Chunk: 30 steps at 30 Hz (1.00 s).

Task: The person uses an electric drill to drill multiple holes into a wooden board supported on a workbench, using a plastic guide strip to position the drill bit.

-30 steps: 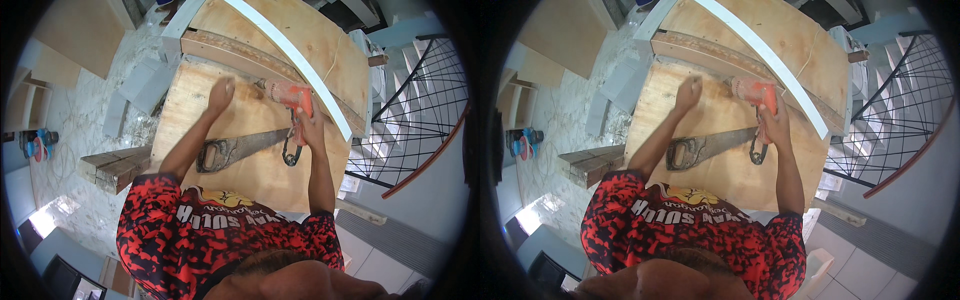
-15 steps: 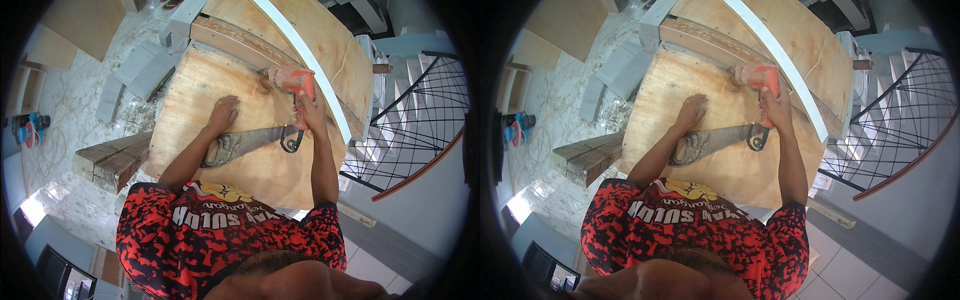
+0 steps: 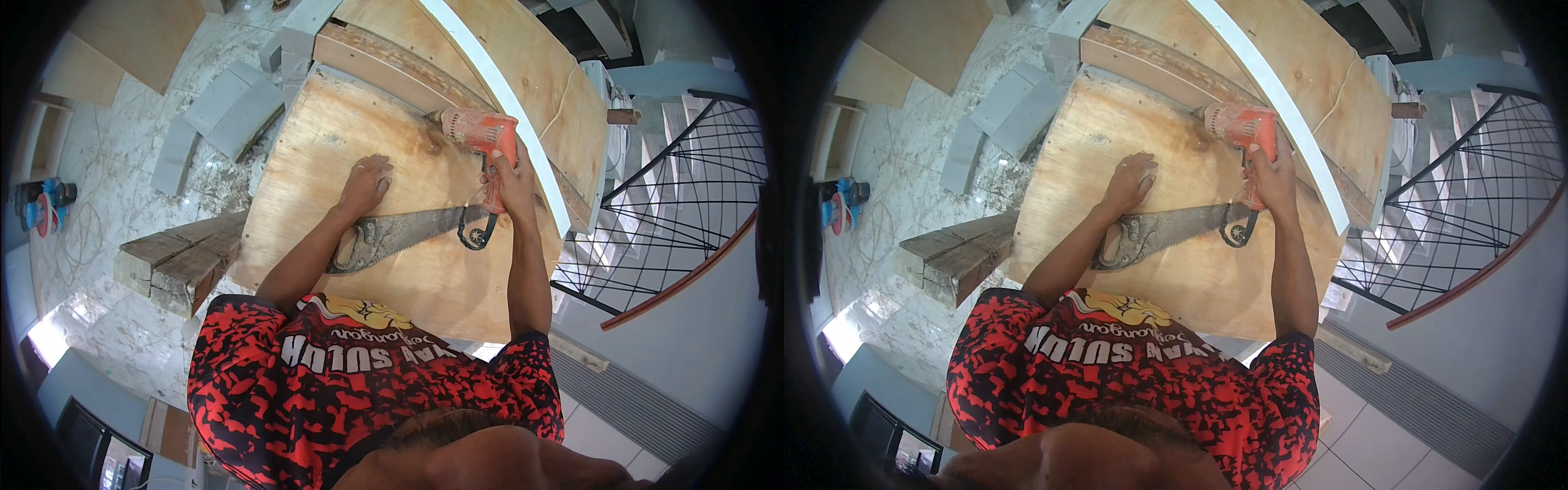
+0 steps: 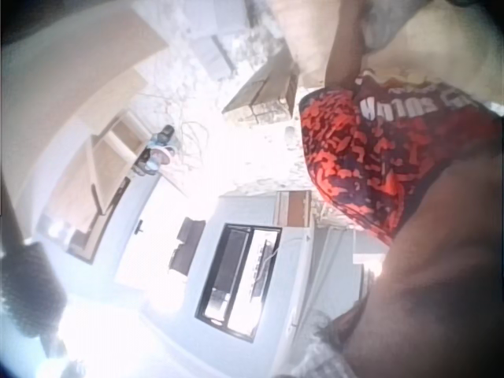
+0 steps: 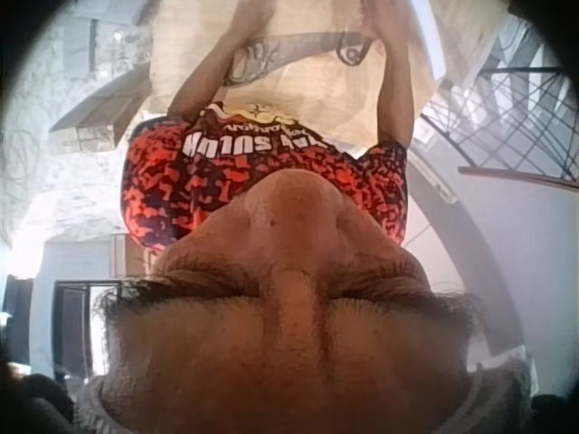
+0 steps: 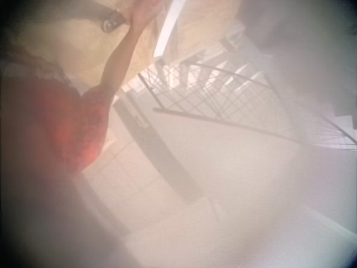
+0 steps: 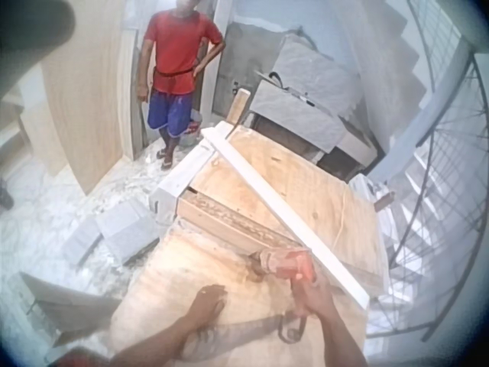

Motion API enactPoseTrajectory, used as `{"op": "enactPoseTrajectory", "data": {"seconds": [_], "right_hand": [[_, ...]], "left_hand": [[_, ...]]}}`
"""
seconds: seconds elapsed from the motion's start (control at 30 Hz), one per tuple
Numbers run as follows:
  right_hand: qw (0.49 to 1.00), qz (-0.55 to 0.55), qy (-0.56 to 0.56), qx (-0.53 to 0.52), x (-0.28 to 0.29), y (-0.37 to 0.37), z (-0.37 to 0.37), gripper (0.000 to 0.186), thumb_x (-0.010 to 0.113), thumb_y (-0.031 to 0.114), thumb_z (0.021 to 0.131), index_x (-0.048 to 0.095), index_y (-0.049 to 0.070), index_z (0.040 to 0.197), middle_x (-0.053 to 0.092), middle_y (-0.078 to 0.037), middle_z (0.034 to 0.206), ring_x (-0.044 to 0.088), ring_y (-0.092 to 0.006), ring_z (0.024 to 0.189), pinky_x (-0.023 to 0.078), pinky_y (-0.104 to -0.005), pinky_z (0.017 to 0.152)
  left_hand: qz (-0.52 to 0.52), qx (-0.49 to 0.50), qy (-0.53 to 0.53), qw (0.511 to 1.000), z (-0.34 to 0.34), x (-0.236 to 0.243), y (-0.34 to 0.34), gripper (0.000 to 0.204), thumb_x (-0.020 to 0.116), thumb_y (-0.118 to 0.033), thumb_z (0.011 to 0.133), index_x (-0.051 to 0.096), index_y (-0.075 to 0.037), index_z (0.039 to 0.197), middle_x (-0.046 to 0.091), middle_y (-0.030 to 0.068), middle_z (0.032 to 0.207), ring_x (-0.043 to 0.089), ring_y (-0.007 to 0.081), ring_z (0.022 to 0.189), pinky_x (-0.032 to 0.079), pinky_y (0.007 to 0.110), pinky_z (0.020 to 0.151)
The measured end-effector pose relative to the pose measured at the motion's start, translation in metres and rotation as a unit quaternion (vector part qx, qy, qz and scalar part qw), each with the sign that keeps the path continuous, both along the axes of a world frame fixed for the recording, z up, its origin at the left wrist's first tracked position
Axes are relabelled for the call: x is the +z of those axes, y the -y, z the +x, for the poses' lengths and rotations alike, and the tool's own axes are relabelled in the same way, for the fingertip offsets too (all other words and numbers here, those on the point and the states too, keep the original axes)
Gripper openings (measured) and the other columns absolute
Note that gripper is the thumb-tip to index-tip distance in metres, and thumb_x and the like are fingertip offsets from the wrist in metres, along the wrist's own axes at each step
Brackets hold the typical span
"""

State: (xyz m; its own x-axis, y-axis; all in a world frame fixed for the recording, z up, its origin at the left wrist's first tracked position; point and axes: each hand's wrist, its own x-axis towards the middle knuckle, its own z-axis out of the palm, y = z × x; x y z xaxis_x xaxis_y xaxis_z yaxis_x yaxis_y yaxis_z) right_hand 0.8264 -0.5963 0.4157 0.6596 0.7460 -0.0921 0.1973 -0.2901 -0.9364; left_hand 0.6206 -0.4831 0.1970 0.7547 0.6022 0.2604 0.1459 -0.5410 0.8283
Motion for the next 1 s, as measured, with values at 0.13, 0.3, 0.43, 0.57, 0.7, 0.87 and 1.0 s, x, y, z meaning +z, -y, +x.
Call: {"op": "enactPoseTrajectory", "data": {"seconds": [0.13,0.3,0.43,0.57,0.7,0.87,1.0], "right_hand": [[0.997,-0.055,0.032,0.041,0.014,-0.007,0.001,0.058,0.059,0.018,0.093,0.037,0.003,0.144,0.06,-0.01,0.103,0.057,-0.0135,0.066,0.052,-0.0278,0.057],[0.962,-0.187,0.177,0.095,0.044,-0.036,0.009,0.056,0.056,0.032,0.093,0.042,0.002,0.139,0.064,-0.011,0.095,0.062,-0.0164,0.071,0.052,-0.0323,0.063],[0.926,-0.233,0.258,0.15,0.054,-0.055,0.007,0.06,0.056,0.033,0.09,0.04,0.002,0.139,0.066,-0.017,0.106,0.067,-0.0251,0.087,0.051,-0.0369,0.081],[0.917,-0.149,0.333,0.164,0.018,-0.048,0.011,0.062,0.056,0.033,0.088,0.038,0.004,0.141,0.066,-0.017,0.104,0.067,-0.0252,0.086,0.051,-0.037,0.08],[0.902,-0.276,0.273,0.186,0.044,-0.066,0.004,0.065,0.058,0.034,0.088,0.037,0.01,0.144,0.066,-0.015,0.102,0.065,-0.0215,0.081,0.051,-0.0357,0.077],[0.877,-0.417,0.165,0.171,0.114,-0.09,-0.001,0.08,0.062,0.026,0.08,0.024,0.014,0.15,0.065,-0.015,0.098,0.065,-0.0243,0.08,0.052,-0.0366,0.072],[0.899,-0.289,0.185,0.273,0.089,-0.088,0.026,0.079,0.06,0.026,0.079,0.024,0.013,0.149,0.064,-0.015,0.096,0.063,-0.023,0.077,0.051,-0.0351,0.07]], "left_hand": [[0.019,0.029,0.015,0.999,0.001,0.0,0.002,0.028,0.063,-0.013,0.084,0.064,-0.002,0.11,0.061,0.017,0.121,0.051,0.0348,0.121,0.035,0.045,0.106],[-0.141,0.077,0.069,0.985,0.029,0.047,-0.024,0.034,0.059,-0.026,0.092,0.062,0.001,0.113,0.067,0.0195,0.107,0.063,0.0341,0.103,0.048,0.039,0.091],[-0.173,0.072,0.293,0.938,0.095,0.144,-0.09,0.038,0.057,-0.032,0.096,0.061,0.003,0.112,0.069,0.0148,0.1,0.065,0.0231,0.092,0.049,0.034,0.087],[-0.177,-0.184,0.217,0.942,0.161,0.178,-0.109,0.037,0.055,-0.032,0.097,0.062,0.001,0.114,0.064,0.0113,0.105,0.057,0.015,0.102,0.043,0.03,0.094],[-0.208,-0.291,0.205,0.911,0.19,0.142,-0.128,0.031,0.056,-0.029,0.096,0.067,0.0,0.095,0.065,0.0049,0.086,0.058,0.0132,0.084,0.047,0.028,0.08],[-0.201,-0.2,0.255,0.925,0.211,0.155,-0.127,0.028,0.052,-0.021,0.093,0.058,-0.003,0.072,0.053,0.0012,0.065,0.047,0.0114,0.063,0.041,0.03,0.059],[-0.11,-0.139,0.29,0.941,0.207,0.148,-0.129,0.026,0.051,-0.018,0.091,0.058,-0.001,0.073,0.053,0.005,0.065,0.048,0.0129,0.063,0.042,0.031,0.06]]}}
